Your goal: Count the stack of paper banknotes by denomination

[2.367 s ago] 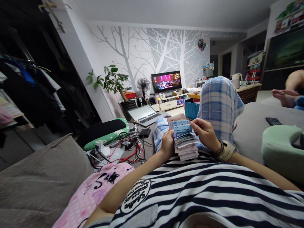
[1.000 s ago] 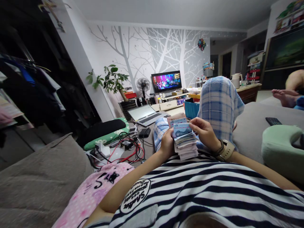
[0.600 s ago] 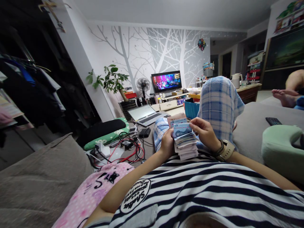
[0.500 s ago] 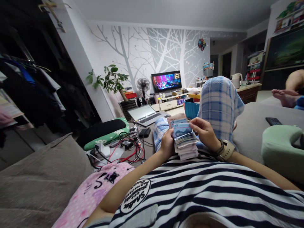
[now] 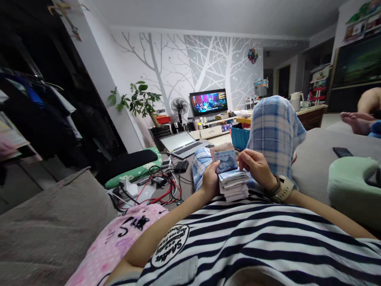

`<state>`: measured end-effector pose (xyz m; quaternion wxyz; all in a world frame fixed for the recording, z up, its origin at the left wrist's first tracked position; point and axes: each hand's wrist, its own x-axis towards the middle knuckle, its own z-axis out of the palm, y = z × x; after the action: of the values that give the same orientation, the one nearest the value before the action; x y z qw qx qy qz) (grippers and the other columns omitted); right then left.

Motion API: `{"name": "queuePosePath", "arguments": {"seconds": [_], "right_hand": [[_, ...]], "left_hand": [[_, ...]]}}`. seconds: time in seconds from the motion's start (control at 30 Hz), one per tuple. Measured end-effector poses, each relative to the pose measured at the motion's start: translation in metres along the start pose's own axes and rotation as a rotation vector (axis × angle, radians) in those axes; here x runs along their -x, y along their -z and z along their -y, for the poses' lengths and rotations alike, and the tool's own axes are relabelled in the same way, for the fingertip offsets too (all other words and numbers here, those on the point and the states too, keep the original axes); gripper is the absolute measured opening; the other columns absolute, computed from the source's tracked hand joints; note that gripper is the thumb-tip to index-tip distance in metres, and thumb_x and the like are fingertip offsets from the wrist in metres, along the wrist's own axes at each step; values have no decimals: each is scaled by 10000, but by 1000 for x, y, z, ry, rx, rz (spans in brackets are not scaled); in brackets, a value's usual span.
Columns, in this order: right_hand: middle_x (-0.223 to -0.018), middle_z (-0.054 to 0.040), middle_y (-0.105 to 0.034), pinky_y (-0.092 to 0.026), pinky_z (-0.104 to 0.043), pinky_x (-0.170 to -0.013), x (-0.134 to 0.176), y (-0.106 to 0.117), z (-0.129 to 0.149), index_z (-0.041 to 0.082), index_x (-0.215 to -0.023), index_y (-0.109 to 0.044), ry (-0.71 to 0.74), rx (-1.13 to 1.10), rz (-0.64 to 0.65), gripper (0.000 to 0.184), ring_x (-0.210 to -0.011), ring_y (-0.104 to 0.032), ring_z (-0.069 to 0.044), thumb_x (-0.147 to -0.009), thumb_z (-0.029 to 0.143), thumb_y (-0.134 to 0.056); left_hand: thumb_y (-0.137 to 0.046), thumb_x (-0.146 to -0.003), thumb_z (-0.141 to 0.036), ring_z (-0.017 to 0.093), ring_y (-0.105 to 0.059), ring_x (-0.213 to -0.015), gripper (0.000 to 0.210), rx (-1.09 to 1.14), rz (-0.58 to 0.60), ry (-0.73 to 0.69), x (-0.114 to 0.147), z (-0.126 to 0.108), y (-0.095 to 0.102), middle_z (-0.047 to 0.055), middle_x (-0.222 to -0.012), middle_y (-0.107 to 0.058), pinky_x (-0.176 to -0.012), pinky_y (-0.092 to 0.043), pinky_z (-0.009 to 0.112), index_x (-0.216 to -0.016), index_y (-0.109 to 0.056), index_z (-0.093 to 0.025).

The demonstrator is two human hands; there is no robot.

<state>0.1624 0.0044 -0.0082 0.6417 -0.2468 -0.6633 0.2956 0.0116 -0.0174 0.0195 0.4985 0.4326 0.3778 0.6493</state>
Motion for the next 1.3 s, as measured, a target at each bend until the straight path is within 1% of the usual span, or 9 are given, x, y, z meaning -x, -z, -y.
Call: {"name": "queuePosePath", "arguments": {"seconds": [0.2, 0.33, 0.4, 0.47, 0.57, 0.63, 0.8, 1.0, 1.3], "right_hand": [[-563, 26, -517, -321, -262, -508, -6, 3, -12, 185, -652, -537, -59, 110, -77, 355, -521, -431, -110, -772, 484, -686], [-539, 27, -502, -320, -265, -516, -6, 2, -12, 185, -628, -524, -68, 129, -49, 384, -520, -430, -114, -799, 507, -644], [-529, 28, -491, -308, -264, -510, -6, 2, -10, 185, -606, -510, -59, 127, -39, 399, -514, -418, -110, -805, 508, -634], [-527, 29, -480, -300, -264, -509, -6, 1, -8, 184, -592, -503, -46, 131, -41, 406, -514, -407, -107, -810, 503, -628], [-538, 31, -471, -297, -265, -514, -5, 0, -5, 183, -600, -508, -24, 123, -45, 393, -523, -397, -106, -823, 488, -616], [-550, 34, -457, -290, -263, -515, -3, 0, -4, 183, -611, -508, -9, 103, -38, 376, -531, -383, -105, -830, 470, -613], [-587, 44, -393, -266, -259, -521, 0, 0, -2, 182, -628, -493, 31, 86, -14, 347, -553, -330, -98, -855, 424, -595], [-603, 38, -407, -269, -258, -516, 1, -1, -1, 183, -678, -533, 26, 55, -1, 297, -558, -342, -104, -861, 409, -590], [-596, 39, -424, -270, -258, -503, 0, -1, -1, 187, -750, -585, 28, 35, -18, 257, -540, -340, -106, -848, 423, -611]], "left_hand": [[-570, -713, -93, 235, -644, -974, 201, 57, -8, 46, 3, -1, -2, 35, -607, -667, -964, -441, 312, -540, -624, -178], [-598, -679, -164, 258, -665, -939, 69, 179, 187, 93, -7, 14, 3, 58, -707, -710, -911, -483, 360, -665, -665, -153], [-598, -681, -175, 255, -670, -917, 91, 188, 228, 95, -9, 17, 4, 57, -705, -710, -895, -489, 364, -709, -679, -146], [-569, -713, -162, 243, -667, -897, 114, 126, 173, 73, -8, 15, 2, 51, -661, -696, -898, -481, 351, -671, -674, -147], [-514, -764, -126, 220, -652, -880, 221, -11, 35, 13, -3, 6, 0, 42, -632, -683, -902, -461, 316, -604, -664, -156], [-493, -783, -117, 205, -639, -868, 252, -90, -1, -35, -3, 4, 1, 33, -650, -686, -886, -456, 298, -612, -673, -162], [-460, -807, -148, 185, -600, -801, 269, -296, 91, -198, -14, 16, 14, 38, -746, -698, -788, -461, 282, -657, -683, -153], [-468, -787, -131, 181, -566, -752, 246, -479, 100, -273, -16, 18, 20, 39, -737, -682, -718, -450, 265, -642, -666, -153], [-477, -786, -119, 170, -537, -691, 263, -413, 84, -243, -6, 5, 12, 24, -656, -652, -681, -456, 263, -582, -636, -164]]}}
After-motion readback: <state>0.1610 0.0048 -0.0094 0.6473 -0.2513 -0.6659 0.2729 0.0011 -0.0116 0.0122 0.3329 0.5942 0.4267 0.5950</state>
